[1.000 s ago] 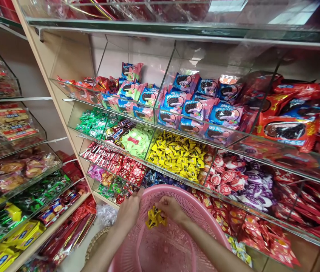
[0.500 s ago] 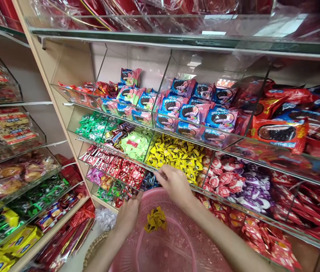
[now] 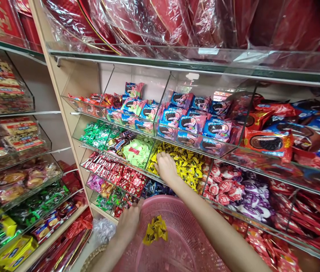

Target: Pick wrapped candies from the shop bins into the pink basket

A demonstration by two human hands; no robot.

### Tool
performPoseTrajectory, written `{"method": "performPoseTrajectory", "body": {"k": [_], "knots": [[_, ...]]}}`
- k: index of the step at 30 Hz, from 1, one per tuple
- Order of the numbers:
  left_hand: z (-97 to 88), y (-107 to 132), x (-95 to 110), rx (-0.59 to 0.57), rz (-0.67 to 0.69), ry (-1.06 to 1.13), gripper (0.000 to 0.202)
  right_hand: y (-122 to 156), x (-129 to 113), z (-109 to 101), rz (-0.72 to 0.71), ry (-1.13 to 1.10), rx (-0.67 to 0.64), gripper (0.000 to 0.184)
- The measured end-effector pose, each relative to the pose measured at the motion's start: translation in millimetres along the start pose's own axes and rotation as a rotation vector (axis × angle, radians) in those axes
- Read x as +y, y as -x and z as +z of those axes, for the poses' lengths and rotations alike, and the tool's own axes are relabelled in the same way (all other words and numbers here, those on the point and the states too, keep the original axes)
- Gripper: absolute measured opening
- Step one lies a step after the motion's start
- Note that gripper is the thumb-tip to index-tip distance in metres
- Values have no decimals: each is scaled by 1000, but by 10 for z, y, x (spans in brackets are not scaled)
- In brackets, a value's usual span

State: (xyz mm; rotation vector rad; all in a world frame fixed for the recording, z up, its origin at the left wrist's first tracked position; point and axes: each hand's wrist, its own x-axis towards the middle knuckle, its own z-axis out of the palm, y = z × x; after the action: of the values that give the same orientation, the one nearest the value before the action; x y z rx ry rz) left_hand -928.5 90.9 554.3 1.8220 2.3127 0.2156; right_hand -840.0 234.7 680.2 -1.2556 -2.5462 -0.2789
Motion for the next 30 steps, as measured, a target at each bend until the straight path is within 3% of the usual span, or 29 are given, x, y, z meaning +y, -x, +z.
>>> {"method": "performPoseTrajectory", "body": {"k": [6,11,16,30], "knots": [[27,-4,-8,5,-1,-5,45,-61,57,-29,41,-44,-45,20],[17,-1,-3,-6,-15,-3,45,-41,136,-178,86,-76,-110,21],[-23,11,3,-34,-8,-5,49,25,163,-307,129,29,-189,23],[-22,18,-6,-28,2,9,47,-49,65,-74,159,70,-292,36]]}}
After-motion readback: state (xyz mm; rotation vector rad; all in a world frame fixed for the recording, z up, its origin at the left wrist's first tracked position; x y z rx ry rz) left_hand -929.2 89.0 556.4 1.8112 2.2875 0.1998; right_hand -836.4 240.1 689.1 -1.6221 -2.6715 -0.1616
